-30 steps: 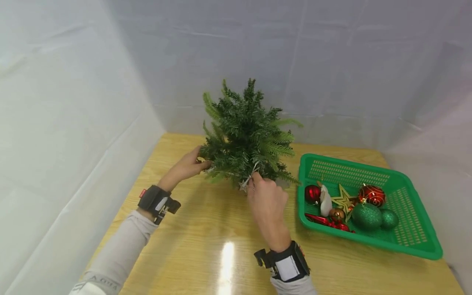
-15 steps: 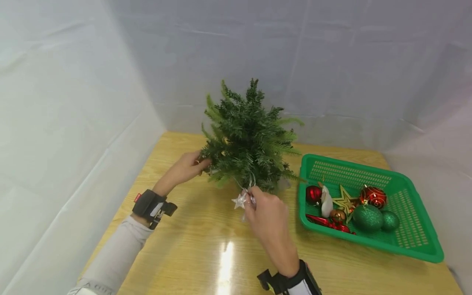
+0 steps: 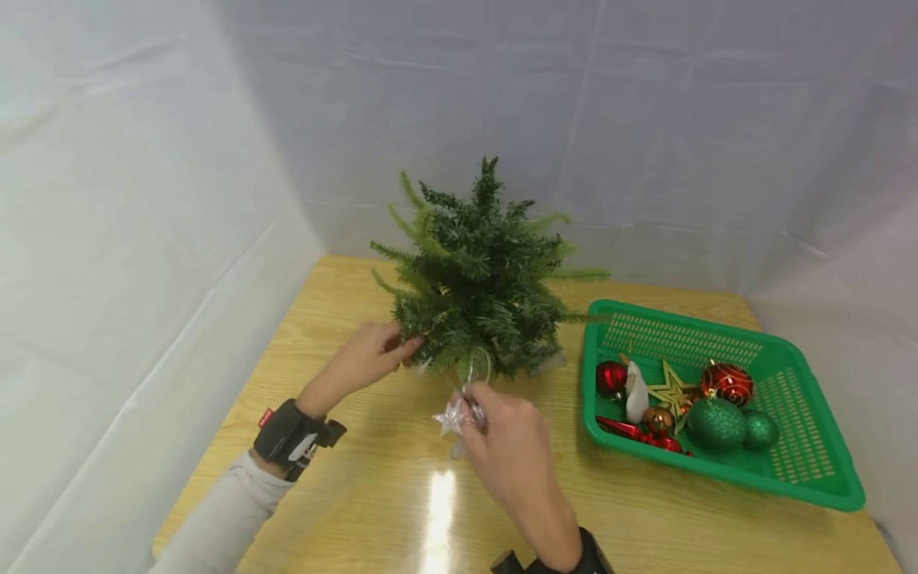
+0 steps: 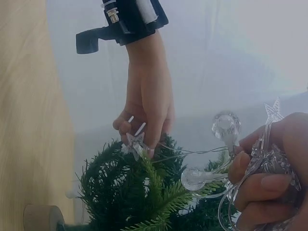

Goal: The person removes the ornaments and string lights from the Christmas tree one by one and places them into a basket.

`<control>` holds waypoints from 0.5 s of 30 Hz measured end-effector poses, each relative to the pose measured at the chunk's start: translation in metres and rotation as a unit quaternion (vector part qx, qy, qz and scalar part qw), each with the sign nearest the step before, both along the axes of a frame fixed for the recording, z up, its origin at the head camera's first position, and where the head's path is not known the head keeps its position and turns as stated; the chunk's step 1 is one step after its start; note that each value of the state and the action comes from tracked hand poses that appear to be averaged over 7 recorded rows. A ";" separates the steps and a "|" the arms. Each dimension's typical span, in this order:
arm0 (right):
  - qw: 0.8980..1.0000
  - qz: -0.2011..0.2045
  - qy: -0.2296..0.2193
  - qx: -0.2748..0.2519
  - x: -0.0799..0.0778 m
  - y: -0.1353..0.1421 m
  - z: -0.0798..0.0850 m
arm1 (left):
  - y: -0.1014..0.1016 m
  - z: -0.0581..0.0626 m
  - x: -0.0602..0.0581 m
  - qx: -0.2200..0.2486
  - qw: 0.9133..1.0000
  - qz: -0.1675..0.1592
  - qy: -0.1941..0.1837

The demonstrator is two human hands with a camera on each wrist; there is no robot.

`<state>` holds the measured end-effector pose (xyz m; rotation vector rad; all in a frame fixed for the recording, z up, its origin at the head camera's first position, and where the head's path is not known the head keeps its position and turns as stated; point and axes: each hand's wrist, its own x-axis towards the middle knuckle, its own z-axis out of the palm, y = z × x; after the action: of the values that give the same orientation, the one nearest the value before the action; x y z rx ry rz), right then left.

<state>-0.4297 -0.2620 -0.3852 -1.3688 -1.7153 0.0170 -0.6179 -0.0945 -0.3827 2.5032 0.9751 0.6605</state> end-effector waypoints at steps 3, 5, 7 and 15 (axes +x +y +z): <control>1.000 0.008 0.006 0.008 -0.002 -0.005 -0.002 | -0.006 -0.002 0.002 -0.005 1.000 -0.004 -0.009; 1.000 0.009 0.010 0.020 -0.001 -0.008 -0.002 | -0.008 -0.003 0.002 -0.008 1.000 0.000 -0.013; 0.999 0.005 0.010 0.043 0.001 -0.012 -0.001 | -0.009 -0.003 0.001 -0.014 1.000 0.005 -0.018; 0.994 -0.009 -0.009 0.112 0.021 -0.027 0.014 | -0.009 -0.001 -0.006 -0.037 0.999 -0.026 -0.021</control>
<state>-0.4090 -0.2892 -0.3716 -1.2213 -1.6635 -0.1932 -0.6239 -0.1038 -0.3834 2.4320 0.8998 0.6458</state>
